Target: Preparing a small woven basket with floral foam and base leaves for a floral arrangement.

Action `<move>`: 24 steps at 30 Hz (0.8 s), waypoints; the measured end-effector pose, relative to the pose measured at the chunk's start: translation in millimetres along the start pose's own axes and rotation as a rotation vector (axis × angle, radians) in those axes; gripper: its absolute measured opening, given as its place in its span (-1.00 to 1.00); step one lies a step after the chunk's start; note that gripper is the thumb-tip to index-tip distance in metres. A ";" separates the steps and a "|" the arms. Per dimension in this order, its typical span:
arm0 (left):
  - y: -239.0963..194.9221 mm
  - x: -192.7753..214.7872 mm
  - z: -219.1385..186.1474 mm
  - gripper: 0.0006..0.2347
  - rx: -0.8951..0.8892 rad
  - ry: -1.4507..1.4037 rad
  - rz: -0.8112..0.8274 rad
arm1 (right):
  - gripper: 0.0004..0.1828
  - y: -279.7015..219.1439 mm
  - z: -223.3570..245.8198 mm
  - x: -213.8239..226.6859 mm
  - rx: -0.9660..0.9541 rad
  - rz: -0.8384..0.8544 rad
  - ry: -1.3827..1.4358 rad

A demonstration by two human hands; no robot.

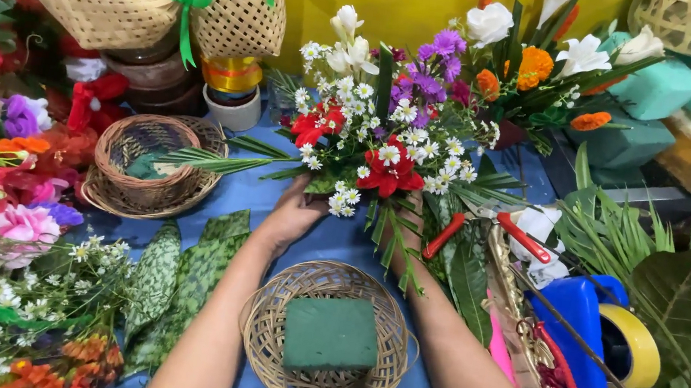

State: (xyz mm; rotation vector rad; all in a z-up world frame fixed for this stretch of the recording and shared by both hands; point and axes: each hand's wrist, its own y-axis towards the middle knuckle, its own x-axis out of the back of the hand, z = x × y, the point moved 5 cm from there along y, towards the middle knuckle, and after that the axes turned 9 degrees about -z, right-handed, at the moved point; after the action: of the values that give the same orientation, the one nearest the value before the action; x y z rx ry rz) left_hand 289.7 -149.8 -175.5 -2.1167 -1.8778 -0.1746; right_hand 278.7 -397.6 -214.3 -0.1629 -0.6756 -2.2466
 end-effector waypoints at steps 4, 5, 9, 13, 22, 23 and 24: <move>-10.5 13.9 -15.5 -0.33 0.005 0.032 -0.009 | -0.57 3.9 -17.6 17.3 -0.008 -0.025 0.041; -13.8 14.4 -20.3 -0.35 -0.025 0.021 -0.008 | -0.56 4.5 -16.9 13.1 -0.012 -0.016 0.034; -7.1 7.6 -12.7 -0.42 -0.145 -0.053 0.022 | -0.53 -5.4 4.6 -0.5 -0.025 0.008 0.009; -5.6 3.8 -11.6 -0.35 -0.140 -0.040 0.037 | -0.49 -8.5 30.0 13.0 -0.037 0.020 -0.015; -23.8 4.7 -19.8 -0.42 -0.156 -0.424 0.088 | -0.43 -10.0 48.6 28.3 -0.062 0.063 -0.080; -29.9 9.0 -27.6 -0.39 -0.141 -0.431 0.100 | -0.43 -8.7 39.1 30.6 -0.289 0.061 0.275; -35.9 13.2 -35.0 -0.36 -0.126 -0.438 0.111 | -0.41 -9.1 30.9 30.4 -0.513 0.060 0.630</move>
State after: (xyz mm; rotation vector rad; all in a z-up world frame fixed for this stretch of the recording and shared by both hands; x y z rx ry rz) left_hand 260.0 -144.4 -133.3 -2.4979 -2.0113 0.2204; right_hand 248.2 -396.1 -182.2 0.2671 0.2390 -2.1916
